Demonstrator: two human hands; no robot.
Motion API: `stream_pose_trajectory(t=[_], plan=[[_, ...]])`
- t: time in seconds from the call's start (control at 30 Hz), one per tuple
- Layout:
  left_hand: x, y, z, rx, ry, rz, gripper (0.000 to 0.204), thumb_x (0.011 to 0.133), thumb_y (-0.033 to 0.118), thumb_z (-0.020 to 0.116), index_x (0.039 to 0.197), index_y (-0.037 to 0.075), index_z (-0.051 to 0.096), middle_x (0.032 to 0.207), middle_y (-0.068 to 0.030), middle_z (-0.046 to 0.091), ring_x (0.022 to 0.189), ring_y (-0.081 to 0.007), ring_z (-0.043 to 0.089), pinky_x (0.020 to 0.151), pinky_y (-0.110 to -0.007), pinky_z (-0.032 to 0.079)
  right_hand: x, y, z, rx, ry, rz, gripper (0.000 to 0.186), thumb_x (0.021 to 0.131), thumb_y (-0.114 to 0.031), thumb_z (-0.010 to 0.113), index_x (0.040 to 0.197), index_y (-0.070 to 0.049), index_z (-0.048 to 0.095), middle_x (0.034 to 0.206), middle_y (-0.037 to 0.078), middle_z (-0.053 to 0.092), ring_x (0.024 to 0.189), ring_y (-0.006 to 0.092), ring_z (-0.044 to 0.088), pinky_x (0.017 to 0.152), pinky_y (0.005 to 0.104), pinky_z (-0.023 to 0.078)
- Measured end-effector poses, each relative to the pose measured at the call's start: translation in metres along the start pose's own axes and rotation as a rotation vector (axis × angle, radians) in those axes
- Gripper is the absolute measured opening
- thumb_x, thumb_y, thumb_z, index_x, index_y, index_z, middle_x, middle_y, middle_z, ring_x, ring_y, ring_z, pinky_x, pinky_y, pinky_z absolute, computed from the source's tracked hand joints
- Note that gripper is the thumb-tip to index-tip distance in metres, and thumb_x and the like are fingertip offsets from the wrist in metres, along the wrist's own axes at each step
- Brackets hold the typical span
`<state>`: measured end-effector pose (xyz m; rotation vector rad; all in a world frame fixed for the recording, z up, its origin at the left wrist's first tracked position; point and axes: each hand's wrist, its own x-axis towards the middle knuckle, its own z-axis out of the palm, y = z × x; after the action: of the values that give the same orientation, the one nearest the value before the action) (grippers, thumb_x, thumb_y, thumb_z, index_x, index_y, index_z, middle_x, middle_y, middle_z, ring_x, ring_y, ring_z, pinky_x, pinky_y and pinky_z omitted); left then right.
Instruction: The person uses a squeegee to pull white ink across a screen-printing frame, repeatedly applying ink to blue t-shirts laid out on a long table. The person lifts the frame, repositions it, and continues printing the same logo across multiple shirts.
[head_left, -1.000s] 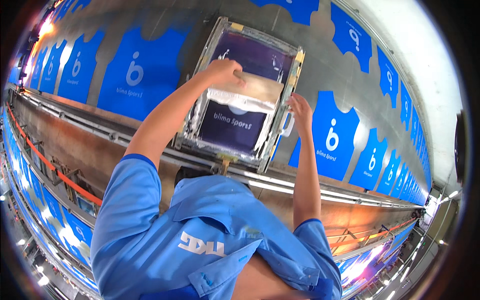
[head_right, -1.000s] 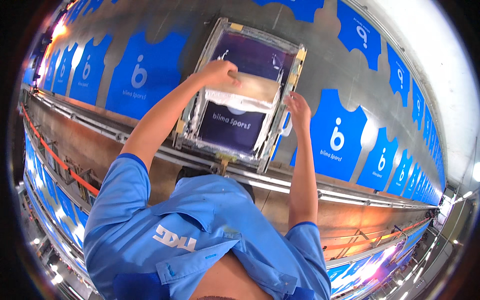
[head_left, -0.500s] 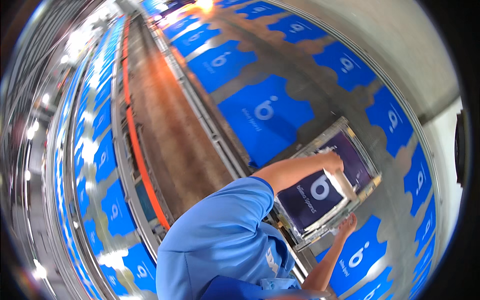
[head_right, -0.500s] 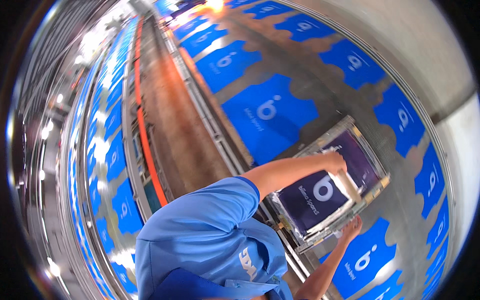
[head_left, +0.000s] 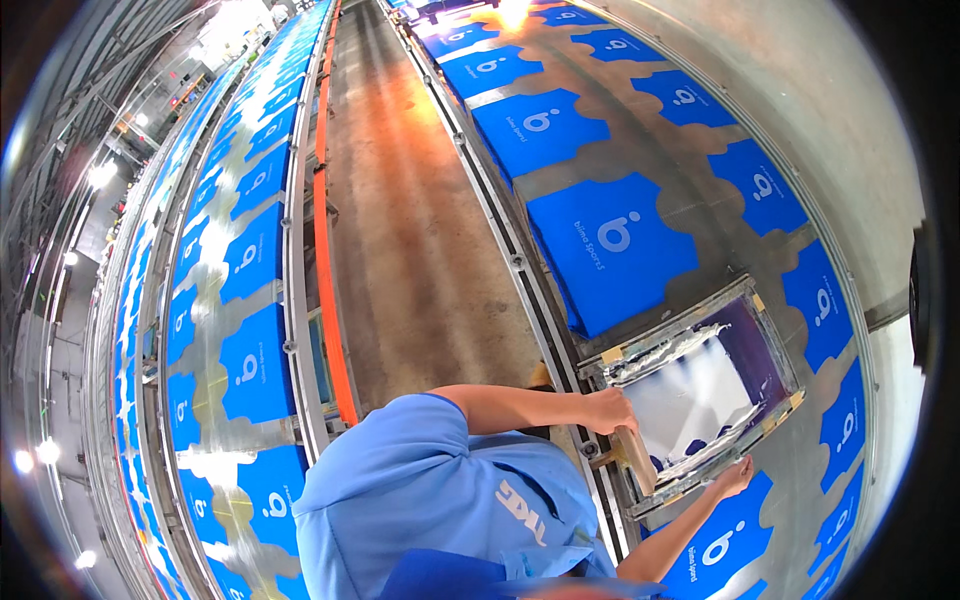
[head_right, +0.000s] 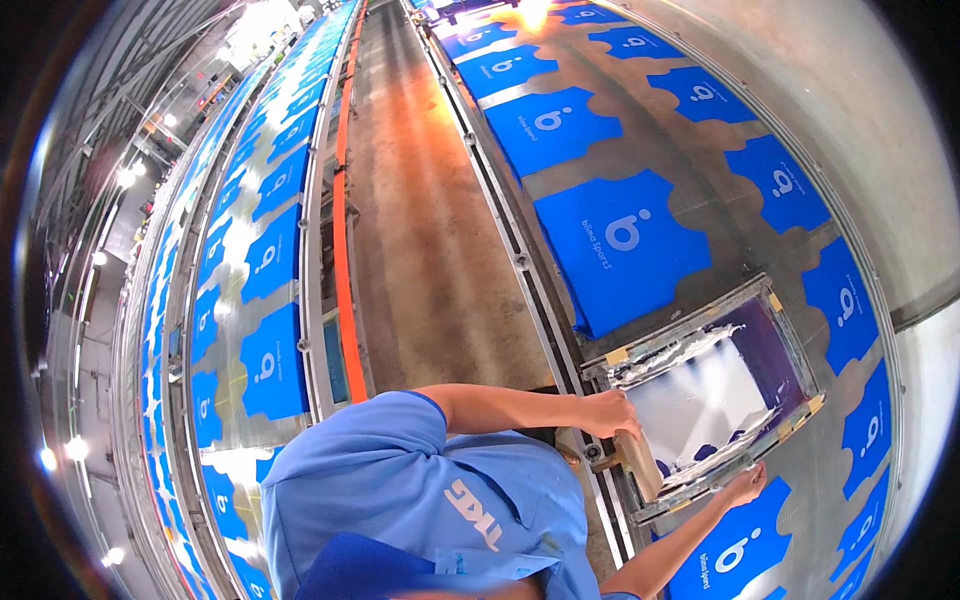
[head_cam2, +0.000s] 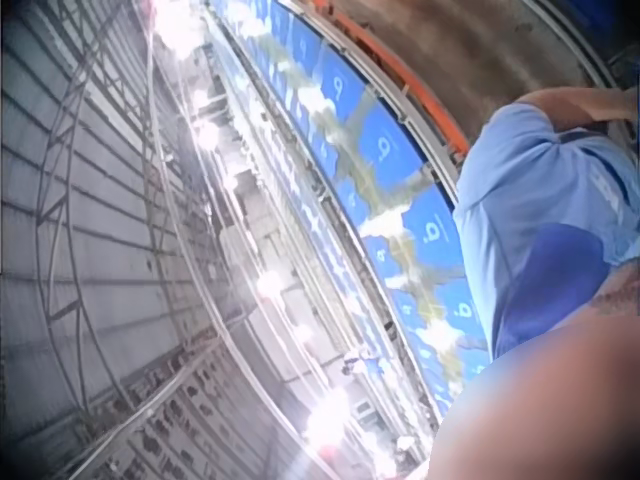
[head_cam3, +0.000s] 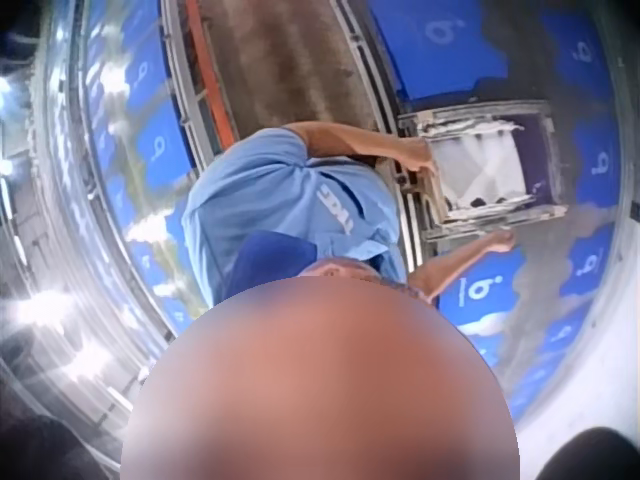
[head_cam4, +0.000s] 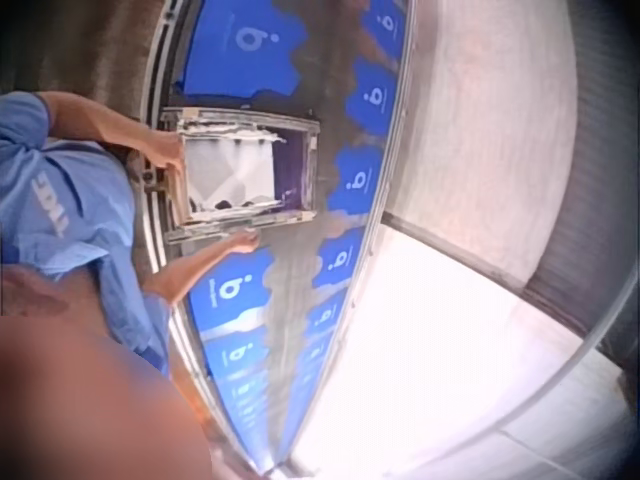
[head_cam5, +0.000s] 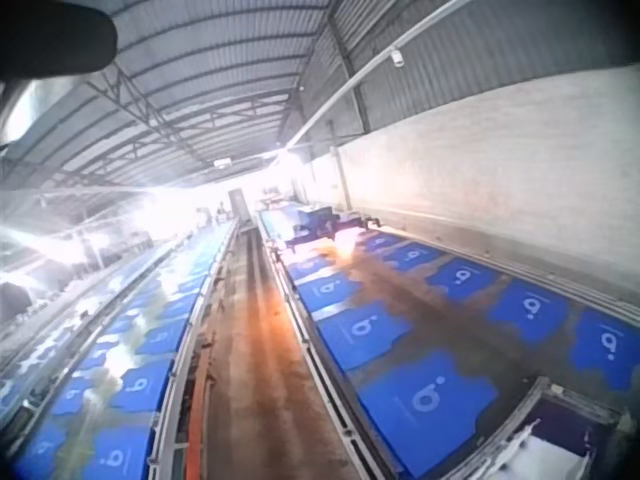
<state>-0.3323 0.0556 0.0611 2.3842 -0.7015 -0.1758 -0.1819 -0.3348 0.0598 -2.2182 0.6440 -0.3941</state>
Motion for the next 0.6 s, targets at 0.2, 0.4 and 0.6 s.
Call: stream_pose_trajectory(t=[0.2, 0.4, 0.6], plan=[[0.061, -0.050, -0.005, -0.018, 0.114, -0.135, 0.009, 0.074, 0.016, 0.071, 0.082, 0.013, 0.074, 0.081, -0.0104, 0.069, 0.080, -0.0302, 0.067, 0.074, -0.046, 0.055, 0.052, 0.061, 0.075, 0.269, -0.012, -0.290, 0.030, 0.100, -0.017, 0.055, 0.121, -0.003, 0.071, 0.122, 0.017, 0.070, 0.104, 0.0297, 0.068, 0.089, 0.0402, 0.056], [0.085, -0.098, 0.014, 0.171, 0.021, -0.183, 0.036, 0.077, 0.038, 0.081, 0.099, 0.012, 0.072, 0.094, -0.0060, 0.069, 0.099, -0.0276, 0.066, 0.088, -0.042, 0.052, 0.054, 0.086, 0.161, 0.230, 0.012, -0.082, 0.028, 0.098, -0.024, 0.064, 0.114, -0.003, 0.073, 0.113, 0.015, 0.073, 0.097, 0.0284, 0.069, 0.085, 0.0383, 0.053], [0.114, -0.105, 0.035, 0.244, -0.042, -0.146, 0.028, 0.081, 0.031, 0.080, 0.101, 0.013, 0.073, 0.106, -0.0032, 0.067, 0.109, -0.0245, 0.061, 0.095, -0.041, 0.049, 0.045, 0.079, 0.132, 0.243, 0.022, -0.110, 0.027, 0.101, -0.027, 0.062, 0.114, -0.005, 0.072, 0.089, 0.008, 0.070, 0.072, 0.0161, 0.062, 0.065, 0.0330, 0.050]])
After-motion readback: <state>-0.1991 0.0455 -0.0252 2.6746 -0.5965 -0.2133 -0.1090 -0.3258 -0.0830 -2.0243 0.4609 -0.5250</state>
